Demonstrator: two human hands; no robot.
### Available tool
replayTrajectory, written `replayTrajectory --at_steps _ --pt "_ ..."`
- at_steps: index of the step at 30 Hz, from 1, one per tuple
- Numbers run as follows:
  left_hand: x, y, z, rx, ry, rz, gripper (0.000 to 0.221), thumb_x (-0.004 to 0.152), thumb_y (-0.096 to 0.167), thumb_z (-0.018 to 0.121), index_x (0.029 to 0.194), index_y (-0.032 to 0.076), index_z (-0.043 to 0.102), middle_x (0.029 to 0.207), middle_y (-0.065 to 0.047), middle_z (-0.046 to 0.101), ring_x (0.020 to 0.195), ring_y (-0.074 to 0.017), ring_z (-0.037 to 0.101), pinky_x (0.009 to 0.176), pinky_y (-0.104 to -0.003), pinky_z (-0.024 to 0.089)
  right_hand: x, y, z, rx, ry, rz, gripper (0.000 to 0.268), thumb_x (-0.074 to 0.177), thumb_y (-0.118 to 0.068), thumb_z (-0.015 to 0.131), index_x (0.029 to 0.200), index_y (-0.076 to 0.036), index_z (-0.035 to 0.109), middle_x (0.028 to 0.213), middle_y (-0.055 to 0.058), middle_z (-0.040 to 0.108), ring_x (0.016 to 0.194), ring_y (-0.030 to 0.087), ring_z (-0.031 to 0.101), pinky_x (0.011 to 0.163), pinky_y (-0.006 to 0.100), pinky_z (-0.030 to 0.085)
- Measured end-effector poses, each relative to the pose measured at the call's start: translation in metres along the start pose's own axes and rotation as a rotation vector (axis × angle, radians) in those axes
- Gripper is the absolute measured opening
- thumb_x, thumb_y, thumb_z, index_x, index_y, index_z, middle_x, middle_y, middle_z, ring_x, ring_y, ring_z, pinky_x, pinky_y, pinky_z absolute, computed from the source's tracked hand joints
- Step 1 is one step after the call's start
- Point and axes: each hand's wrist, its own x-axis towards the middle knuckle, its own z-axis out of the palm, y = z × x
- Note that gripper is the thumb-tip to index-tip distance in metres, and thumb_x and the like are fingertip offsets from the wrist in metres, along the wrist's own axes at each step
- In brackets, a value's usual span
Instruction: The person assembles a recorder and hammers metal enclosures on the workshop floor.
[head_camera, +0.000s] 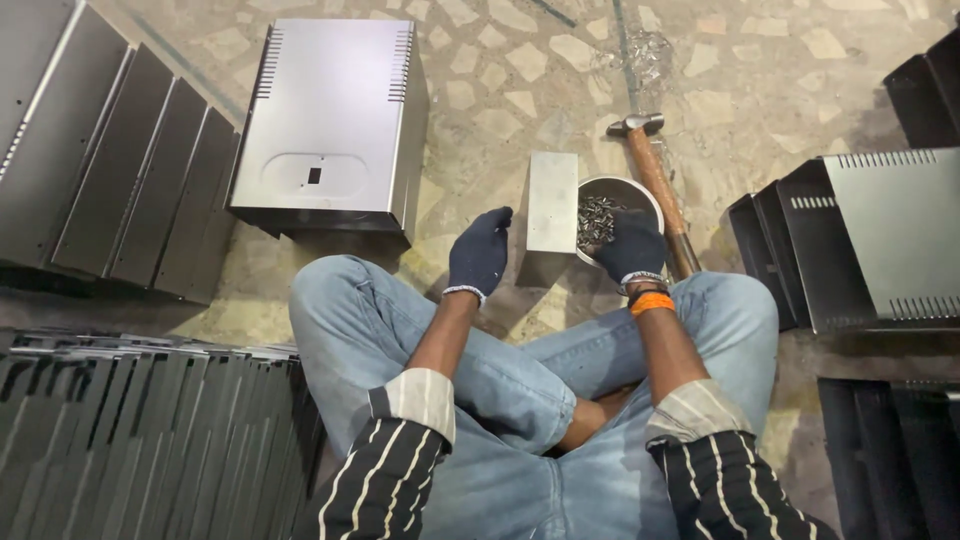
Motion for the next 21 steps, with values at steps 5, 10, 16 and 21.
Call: replayTrajectory --at_steps 5,10,16,21 --pt "0.0 -0.002 0.0 -0.046 -0.001 -0.025 0.032 0.094 0.008 0.057 0.124 0.01 0.069 0.118 -0.011 0.073 0.11 -0.0301 0.069 0.094 -0.041 0.054 0.001 0.032 0.054 -0.098 -0.039 -0.063 0.018 0.071 -0.027 0.081 0.084 -0.014 0.079 0.091 0.018 0.072 0.092 0.038 0.068 0.084 0.049 0.054" --pt "0.0 0.0 0.001 -0.05 -0.004 -0.012 0.03 0.095 0.009 0.06 0.123 0.01 0.069 0.119 -0.011 0.073 0.111 -0.0294 0.069 0.094 -0.04 0.054 0.001 0.033 0.061 -0.002 -0.027 0.023 0.01 0.075 -0.021 0.076 0.075 -0.011 0.078 0.083 0.018 0.07 0.082 0.038 0.068 0.075 0.049 0.053" --pt "0.0 0.002 -0.001 -0.061 0.024 -0.015 0.029 0.095 0.012 0.062 0.123 0.01 0.07 0.118 -0.011 0.073 0.109 -0.0305 0.069 0.092 -0.041 0.054 -0.001 0.013 0.031 0.249 0.12 0.108 0.012 0.082 -0.023 0.077 0.082 -0.012 0.078 0.086 0.014 0.073 0.081 0.035 0.069 0.071 0.047 0.053" --pt "-0.001 0.004 -0.001 -0.076 0.008 -0.008 0.028 0.097 0.014 0.062 0.124 0.01 0.069 0.118 -0.011 0.073 0.107 -0.0296 0.071 0.091 -0.041 0.055 -0.002 0.022 0.033 0.471 0.173 0.154 0.012 0.08 -0.017 0.083 0.087 -0.009 0.079 0.082 0.013 0.074 0.073 0.026 0.072 0.068 0.038 0.055"
